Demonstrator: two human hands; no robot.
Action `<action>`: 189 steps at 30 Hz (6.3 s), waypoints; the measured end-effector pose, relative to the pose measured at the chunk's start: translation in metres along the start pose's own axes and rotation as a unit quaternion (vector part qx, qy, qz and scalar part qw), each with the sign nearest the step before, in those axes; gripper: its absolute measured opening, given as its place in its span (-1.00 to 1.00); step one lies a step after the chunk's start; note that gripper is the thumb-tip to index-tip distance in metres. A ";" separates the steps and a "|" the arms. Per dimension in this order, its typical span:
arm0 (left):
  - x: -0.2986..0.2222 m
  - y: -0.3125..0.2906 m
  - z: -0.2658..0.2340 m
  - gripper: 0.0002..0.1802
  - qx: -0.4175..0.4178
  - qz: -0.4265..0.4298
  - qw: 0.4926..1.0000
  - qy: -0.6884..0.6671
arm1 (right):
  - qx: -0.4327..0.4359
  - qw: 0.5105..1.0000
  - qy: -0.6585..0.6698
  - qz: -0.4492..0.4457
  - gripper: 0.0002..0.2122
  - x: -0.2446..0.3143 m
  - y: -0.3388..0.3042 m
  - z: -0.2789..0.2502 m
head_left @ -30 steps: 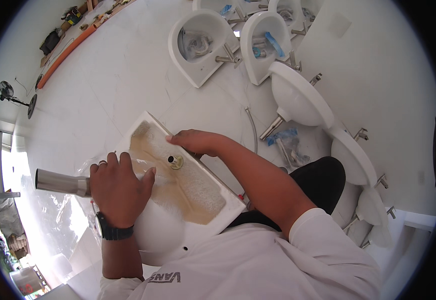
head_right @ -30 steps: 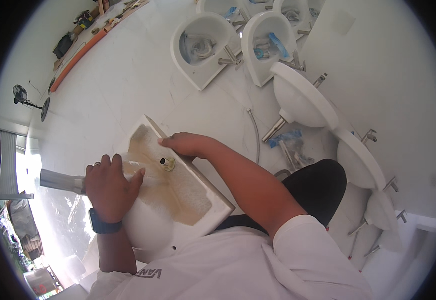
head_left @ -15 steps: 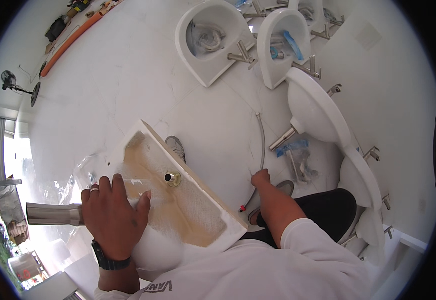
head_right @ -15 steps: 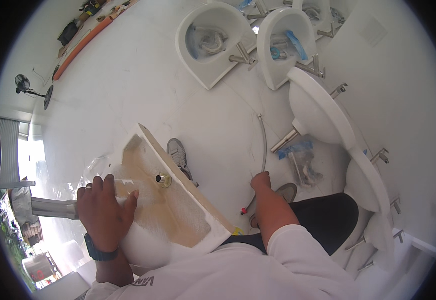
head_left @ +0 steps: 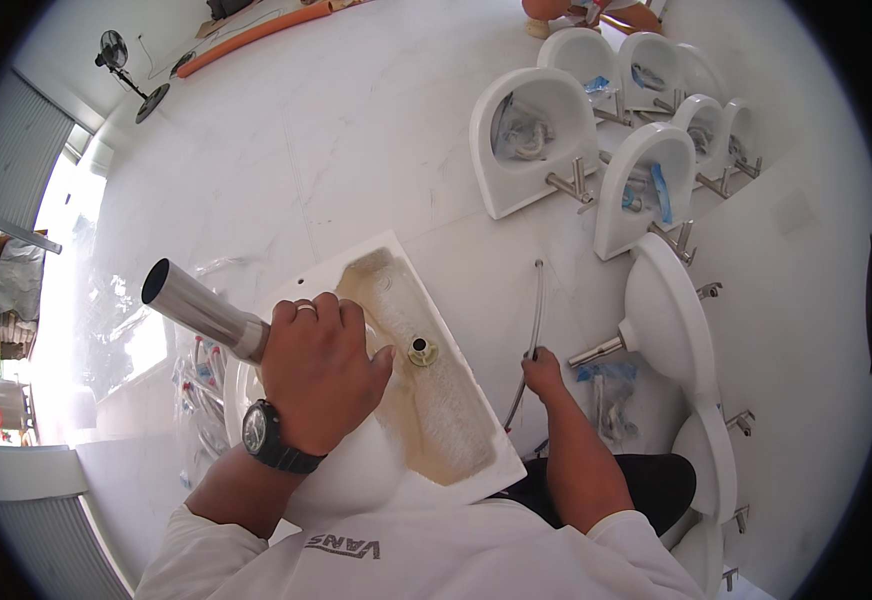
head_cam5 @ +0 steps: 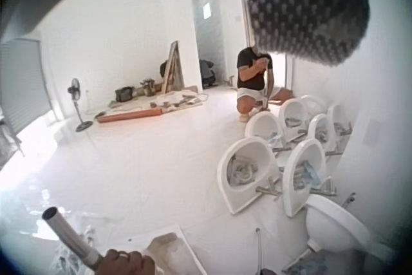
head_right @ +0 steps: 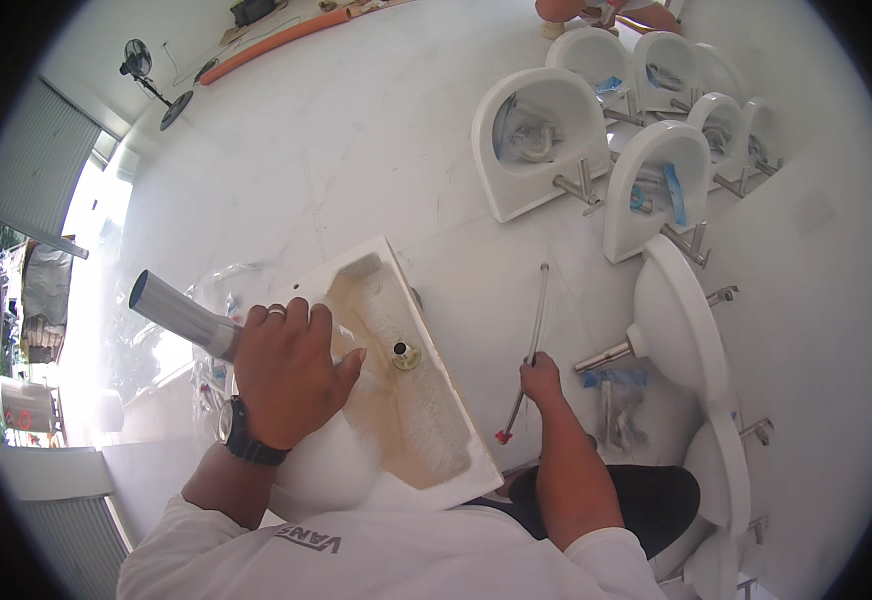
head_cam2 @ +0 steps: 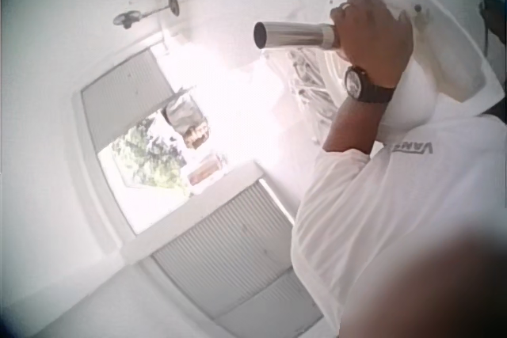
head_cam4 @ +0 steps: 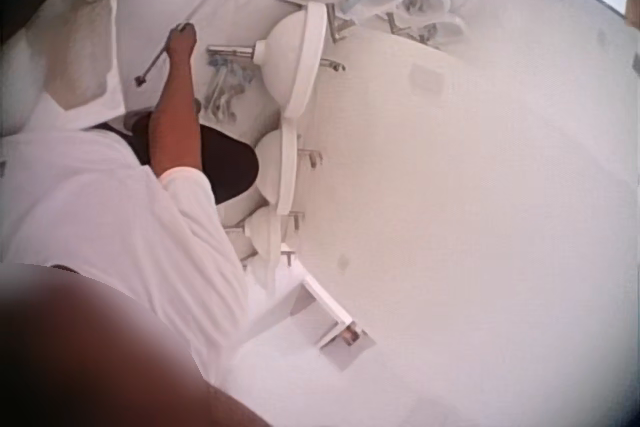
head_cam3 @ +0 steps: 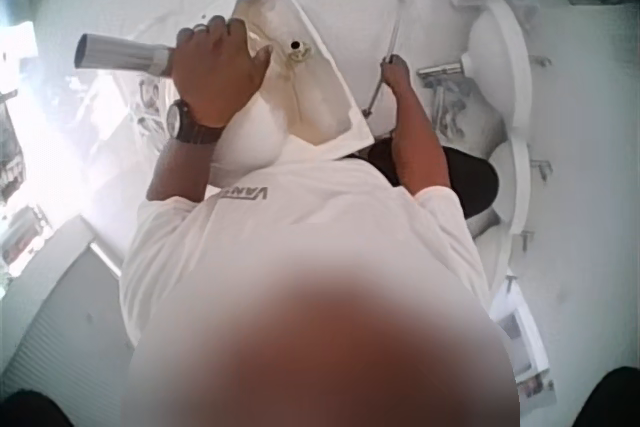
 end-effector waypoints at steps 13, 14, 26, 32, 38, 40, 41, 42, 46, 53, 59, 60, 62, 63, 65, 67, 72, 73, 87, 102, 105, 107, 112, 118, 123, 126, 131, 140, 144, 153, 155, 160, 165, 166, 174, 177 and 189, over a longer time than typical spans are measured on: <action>-0.008 0.030 0.008 -0.77 0.175 0.039 0.980 -0.082 | -0.206 0.927 0.117 -0.289 -0.71 0.295 -0.135 -0.226; -0.008 0.034 0.011 -0.78 0.200 0.036 0.976 -0.076 | -0.237 0.907 0.114 -0.330 -0.72 0.311 -0.150 -0.237; 0.002 0.024 0.004 -0.50 0.066 0.053 0.974 -0.212 | -0.064 0.903 0.150 -0.397 -0.69 0.376 -0.190 -0.245; 0.000 0.023 0.001 -0.62 0.071 0.060 0.973 -0.211 | -0.020 0.900 0.210 -0.380 -0.63 0.372 -0.175 -0.211; 0.008 0.023 0.006 -0.60 0.096 0.000 0.967 -0.236 | 0.052 0.900 0.222 -0.371 -0.54 0.329 -0.147 -0.205; 0.012 0.023 0.007 -0.60 0.096 -0.005 0.965 -0.244 | 0.024 0.905 0.014 -0.424 -0.50 0.309 -0.147 -0.191; 0.012 0.024 0.007 -0.60 0.090 0.012 0.964 -0.250 | 0.022 0.904 -0.109 -0.414 -0.48 0.299 -0.146 -0.178; 0.012 0.023 0.007 -0.59 0.087 0.030 0.962 -0.255 | 0.072 0.905 -0.061 -0.415 -0.46 0.294 -0.145 -0.165; 0.014 0.023 0.011 -0.63 0.076 0.011 0.960 -0.270 | 0.088 0.903 -0.046 -0.419 -0.64 0.295 -0.143 -0.126; 0.013 0.023 0.008 -0.67 0.063 -0.012 0.959 -0.277 | 0.045 0.919 -0.063 -0.387 -0.77 0.302 -0.152 -0.124; 0.013 0.026 0.004 -0.68 0.068 -0.051 0.943 -0.321 | 0.018 0.899 0.065 -0.432 -0.74 0.308 -0.156 -0.136; 0.012 0.026 0.003 -0.67 0.070 -0.048 0.941 -0.328 | 0.013 0.896 0.047 -0.442 -0.74 0.309 -0.157 -0.136; 0.013 0.025 0.001 -0.67 0.060 -0.059 0.935 -0.345 | 0.009 0.886 0.020 -0.463 -0.74 0.310 -0.159 -0.137; 0.013 0.025 0.001 -0.67 0.057 -0.066 0.932 -0.352 | 0.015 0.890 0.009 -0.455 -0.74 0.310 -0.159 -0.136; 0.012 0.025 -0.002 -0.66 0.032 -0.056 0.934 -0.352 | 0.021 0.890 0.002 -0.455 -0.75 0.309 -0.161 -0.135; 0.012 0.024 -0.003 -0.65 0.021 -0.054 0.933 -0.356 | 0.013 0.909 -0.024 -0.417 -0.76 0.306 -0.158 -0.134; 0.013 0.024 0.001 -0.68 -0.003 -0.034 0.931 -0.364 | -0.028 0.907 -0.036 -0.419 -0.81 0.303 -0.154 -0.133; 0.013 0.023 0.001 -0.71 -0.016 -0.026 0.931 -0.363 | -0.045 0.903 -0.042 -0.425 -0.81 0.303 -0.154 -0.133; 0.014 0.020 0.007 -0.72 0.032 -0.062 0.914 -0.399 | 0.035 0.932 -0.005 -0.361 -0.78 0.298 -0.150 -0.130; 0.014 0.012 0.005 -0.44 0.006 0.055 0.902 -0.428 | 0.052 0.924 0.055 -0.375 -0.64 0.285 -0.139 -0.126; 0.014 0.011 0.004 -0.42 0.013 0.043 0.915 -0.402 | -0.034 0.919 -0.021 -0.392 -0.70 0.278 -0.138 -0.126; 0.014 0.011 0.004 -0.42 0.013 0.042 0.921 -0.387 | -0.022 0.923 -0.073 -0.378 -0.74 0.273 -0.135 -0.122; 0.014 0.011 0.006 -0.42 0.006 0.048 0.923 -0.382 | 0.012 0.929 -0.018 -0.369 -0.75 0.272 -0.133 -0.116; 0.013 0.014 0.007 -0.40 -0.001 0.056 0.925 -0.376 | 0.009 0.915 -0.112 -0.388 -0.71 0.279 -0.142 -0.123; 0.013 0.012 0.009 -0.38 0.001 0.035 0.933 -0.359 | 0.005 0.915 -0.130 -0.382 -0.70 0.283 -0.141 -0.123; 0.013 0.011 0.009 -0.37 -0.007 0.043 0.936 -0.350 | -0.010 0.908 -0.138 -0.395 -0.73 0.282 -0.141 -0.120; 0.012 0.010 0.010 -0.35 0.010 0.044 0.928 -0.370 | -0.063 0.901 -0.145 -0.405 -0.76 0.284 -0.143 -0.119; 0.012 0.012 0.009 -0.35 0.023 0.042 0.933 -0.356 | -0.043 0.927 -0.105 -0.359 -0.70 0.282 -0.142 -0.121; 0.010 0.011 0.009 -0.36 0.006 0.052 0.937 -0.345 | -0.028 0.924 -0.119 -0.362 -0.66 0.279 -0.142 -0.118; 0.011 0.012 0.010 -0.37 0.014 0.042 0.935 -0.352 | 0.019 0.930 -0.118 -0.347 -0.67 0.277 -0.138 -0.118; 0.011 0.012 0.009 -0.37 -0.002 0.053 0.939 -0.340 | 0.005 0.913 -0.156 -0.376 -0.55 0.278 -0.139 -0.122; 0.013 0.012 0.010 -0.37 0.020 0.040 0.936 -0.350 | -0.016 0.919 -0.137 -0.371 -0.75 0.286 -0.142 -0.121; 0.012 0.013 0.009 -0.36 0.013 0.055 0.934 -0.352 | -0.050 0.915 -0.183 -0.357 -0.84 0.292 -0.145 -0.114; 0.012 0.013 0.009 -0.36 0.012 0.054 0.936 -0.348 | -0.062 0.911 -0.179 -0.367 -0.84 0.291 -0.146 -0.114; 0.012 0.013 0.010 -0.36 0.010 0.051 0.938 -0.342 | -0.026 0.909 -0.174 -0.377 -0.77 0.292 -0.140 -0.117; 0.011 0.013 0.011 -0.36 0.027 0.038 0.933 -0.356 | -0.020 0.906 -0.257 -0.337 -0.75 0.296 -0.142 -0.111; 0.012 0.013 0.009 -0.36 0.035 0.037 0.932 -0.358 | -0.003 0.927 -0.172 -0.334 -0.75 0.283 -0.137 -0.112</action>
Point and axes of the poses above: each hand's wrist, its own y-axis towards the middle knuckle, its own z-axis out of the palm, x = y × z, the point moved 4 cm from there along y, towards the middle knuckle, and after that the axes turned 15 degrees about -y, right-handed, at the moved point
